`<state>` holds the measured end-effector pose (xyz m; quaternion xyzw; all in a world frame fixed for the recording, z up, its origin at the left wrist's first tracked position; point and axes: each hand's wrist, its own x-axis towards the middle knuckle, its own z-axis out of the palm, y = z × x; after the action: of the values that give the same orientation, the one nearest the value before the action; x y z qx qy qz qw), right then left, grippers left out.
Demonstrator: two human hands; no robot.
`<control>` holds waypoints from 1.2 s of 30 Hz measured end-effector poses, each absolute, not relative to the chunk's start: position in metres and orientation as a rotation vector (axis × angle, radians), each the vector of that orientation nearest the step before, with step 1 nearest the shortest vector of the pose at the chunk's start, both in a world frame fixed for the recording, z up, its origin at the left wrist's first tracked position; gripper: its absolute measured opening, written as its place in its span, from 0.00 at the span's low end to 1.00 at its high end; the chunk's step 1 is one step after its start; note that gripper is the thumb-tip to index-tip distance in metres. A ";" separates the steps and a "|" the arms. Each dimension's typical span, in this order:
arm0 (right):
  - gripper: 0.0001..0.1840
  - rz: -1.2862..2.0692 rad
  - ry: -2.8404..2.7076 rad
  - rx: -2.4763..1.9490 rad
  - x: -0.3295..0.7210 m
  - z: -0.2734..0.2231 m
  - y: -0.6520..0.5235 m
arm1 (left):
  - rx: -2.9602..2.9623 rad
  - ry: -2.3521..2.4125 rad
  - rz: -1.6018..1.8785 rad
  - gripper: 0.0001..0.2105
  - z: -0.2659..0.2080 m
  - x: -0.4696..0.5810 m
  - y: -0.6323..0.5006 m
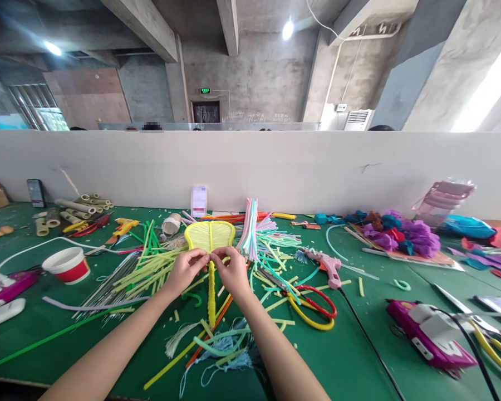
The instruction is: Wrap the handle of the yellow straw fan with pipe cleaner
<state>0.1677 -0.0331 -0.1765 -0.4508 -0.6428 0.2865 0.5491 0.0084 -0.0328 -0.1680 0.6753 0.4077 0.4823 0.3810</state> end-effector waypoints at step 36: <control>0.21 1.007 -1.533 -1.036 0.165 -0.183 -0.028 | 1.743 1.037 1.121 0.12 -0.170 0.001 -0.026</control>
<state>0.1650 -0.0277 -0.1826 -0.4274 -0.6326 0.4152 0.4947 0.0013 -0.0262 -0.1696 0.6891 0.4100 0.4433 0.4006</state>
